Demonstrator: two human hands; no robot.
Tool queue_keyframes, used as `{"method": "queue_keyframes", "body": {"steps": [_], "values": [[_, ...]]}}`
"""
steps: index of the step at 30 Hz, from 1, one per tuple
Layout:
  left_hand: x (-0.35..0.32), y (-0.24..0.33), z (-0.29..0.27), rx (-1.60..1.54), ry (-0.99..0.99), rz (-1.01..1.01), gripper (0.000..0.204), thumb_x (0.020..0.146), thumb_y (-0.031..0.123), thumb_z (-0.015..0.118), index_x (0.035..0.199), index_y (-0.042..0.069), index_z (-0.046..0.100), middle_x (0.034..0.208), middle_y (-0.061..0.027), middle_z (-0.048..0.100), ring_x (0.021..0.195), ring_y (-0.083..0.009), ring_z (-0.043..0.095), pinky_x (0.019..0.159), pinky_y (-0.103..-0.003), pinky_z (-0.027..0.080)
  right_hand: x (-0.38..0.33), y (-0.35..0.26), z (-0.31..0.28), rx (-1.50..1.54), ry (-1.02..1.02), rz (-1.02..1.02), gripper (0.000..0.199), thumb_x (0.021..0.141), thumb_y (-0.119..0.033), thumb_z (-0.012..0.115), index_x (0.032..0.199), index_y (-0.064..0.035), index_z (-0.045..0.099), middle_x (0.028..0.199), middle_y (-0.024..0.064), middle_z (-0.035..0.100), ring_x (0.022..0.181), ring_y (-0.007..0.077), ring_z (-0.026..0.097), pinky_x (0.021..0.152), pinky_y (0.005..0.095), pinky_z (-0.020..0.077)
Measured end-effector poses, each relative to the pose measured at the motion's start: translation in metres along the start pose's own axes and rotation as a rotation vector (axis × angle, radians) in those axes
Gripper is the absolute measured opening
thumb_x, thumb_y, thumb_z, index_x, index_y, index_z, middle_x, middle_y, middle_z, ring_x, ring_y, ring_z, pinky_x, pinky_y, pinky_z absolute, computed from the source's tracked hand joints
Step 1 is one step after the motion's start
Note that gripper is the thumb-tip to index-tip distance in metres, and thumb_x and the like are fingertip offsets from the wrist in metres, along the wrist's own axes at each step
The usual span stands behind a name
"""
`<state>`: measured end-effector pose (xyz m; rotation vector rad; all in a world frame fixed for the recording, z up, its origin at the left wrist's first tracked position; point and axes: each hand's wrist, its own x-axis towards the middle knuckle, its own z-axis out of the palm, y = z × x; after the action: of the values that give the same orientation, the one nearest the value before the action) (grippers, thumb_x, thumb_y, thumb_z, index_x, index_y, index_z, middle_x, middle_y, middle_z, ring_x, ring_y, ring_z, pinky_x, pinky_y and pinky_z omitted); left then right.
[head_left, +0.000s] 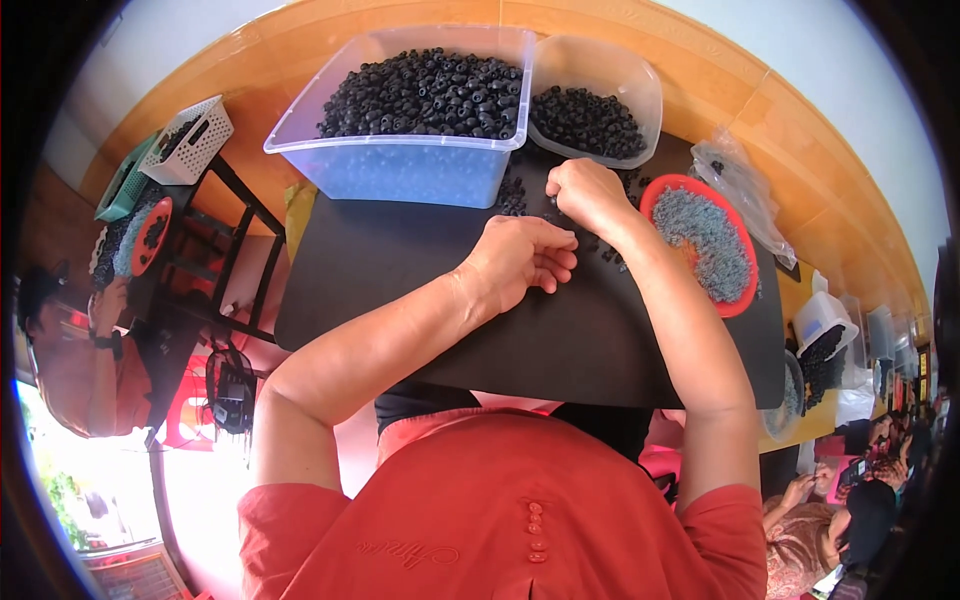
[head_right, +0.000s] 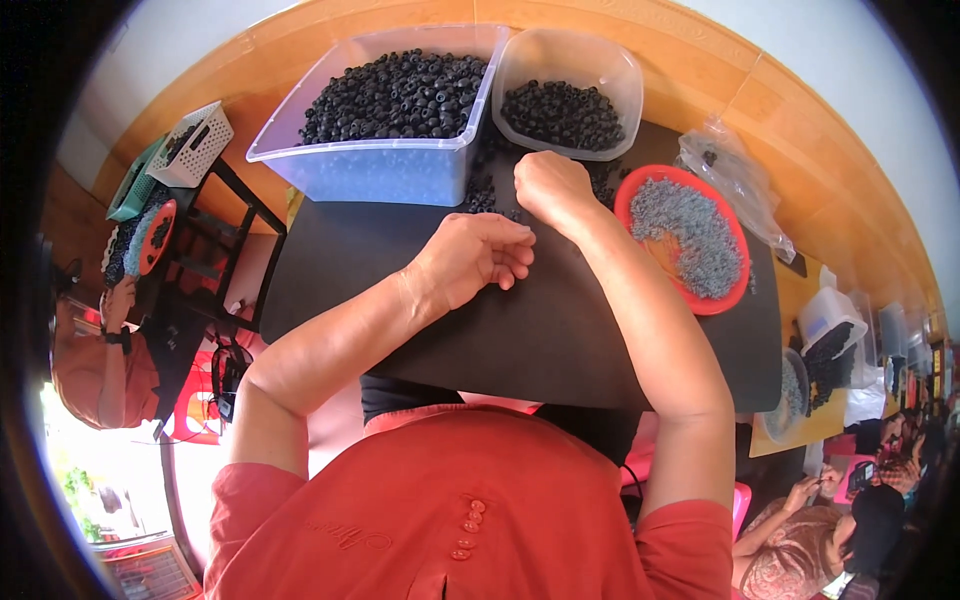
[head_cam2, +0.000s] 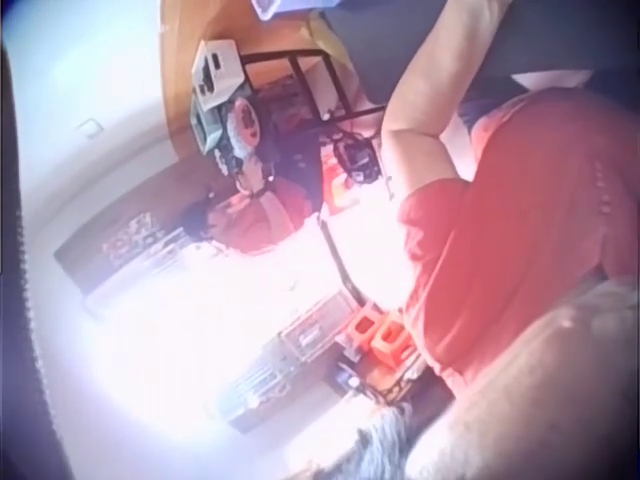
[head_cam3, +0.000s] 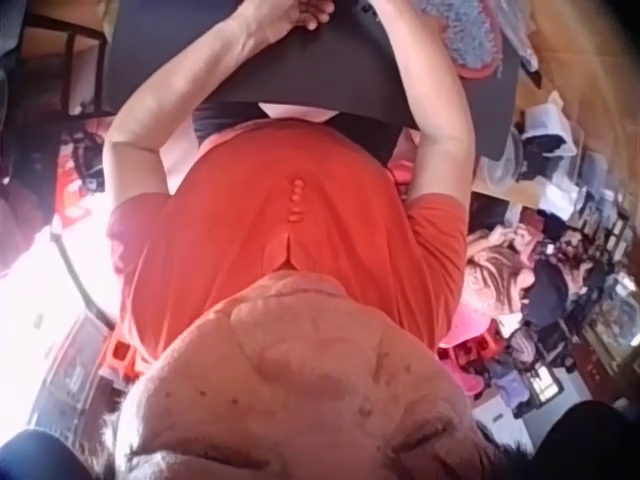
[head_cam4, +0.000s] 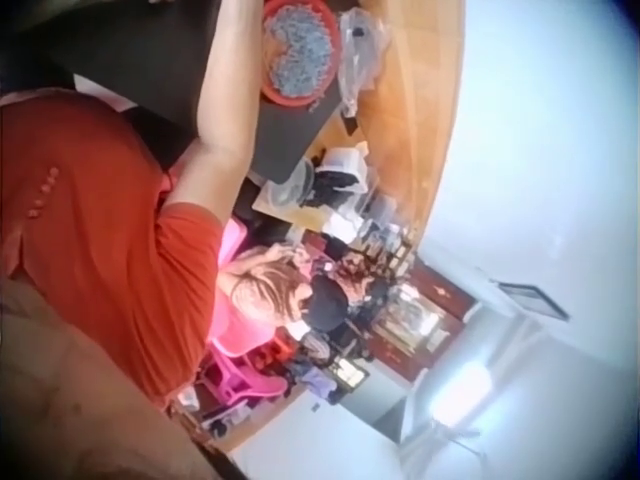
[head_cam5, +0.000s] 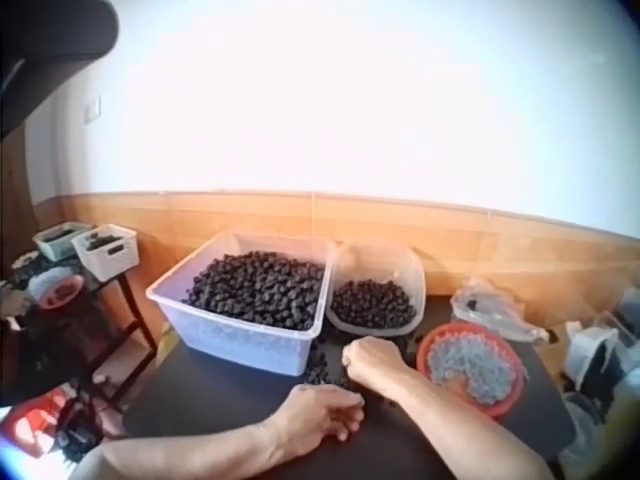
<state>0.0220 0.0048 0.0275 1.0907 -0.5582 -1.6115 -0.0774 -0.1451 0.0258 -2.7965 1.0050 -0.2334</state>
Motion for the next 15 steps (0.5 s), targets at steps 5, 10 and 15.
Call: {"method": "queue_keyframes", "body": {"steps": [5, 10, 15], "values": [[0.007, -0.008, 0.004, -0.003, 0.027, 0.059, 0.014, 0.087, 0.011, 0.067, 0.086, -0.004, 0.065, 0.077, -0.0128, 0.065, 0.065, -0.0203, 0.062, 0.055, -0.029, 0.048, -0.001, 0.001, -0.003, 0.011, 0.052, 0.039, 0.013, 0.076, -0.008, 0.059, 0.075, -0.0034, 0.071, 0.08, 0.0201, 0.068, 0.078, 0.0398, 0.067, 0.068, 0.0488, 0.0522], [0.009, -0.031, 0.007, 0.18, -0.041, 0.23, 0.014, 0.085, 0.009, 0.069, 0.088, -0.004, 0.066, 0.075, -0.012, 0.066, 0.062, -0.0163, 0.062, 0.05, -0.025, 0.047, 0.002, -0.003, 0.001, -0.022, 0.039, 0.031, 0.015, 0.069, -0.01, 0.071, 0.082, -0.0023, 0.07, 0.08, 0.0174, 0.069, 0.08, 0.0373, 0.066, 0.07, 0.0441, 0.0509], [0.008, -0.027, 0.003, 0.036, -0.036, 0.163, 0.016, 0.09, 0.012, 0.063, 0.092, -0.004, 0.065, 0.077, -0.0116, 0.065, 0.066, -0.0188, 0.062, 0.055, -0.028, 0.048, -0.032, -0.006, -0.019, 0.413, 0.231, -0.015, 0.013, 0.076, -0.006, 0.071, 0.085, -0.0001, 0.065, 0.075, 0.01, 0.067, 0.068, 0.0207, 0.064, 0.064, 0.033, 0.0503]]}}
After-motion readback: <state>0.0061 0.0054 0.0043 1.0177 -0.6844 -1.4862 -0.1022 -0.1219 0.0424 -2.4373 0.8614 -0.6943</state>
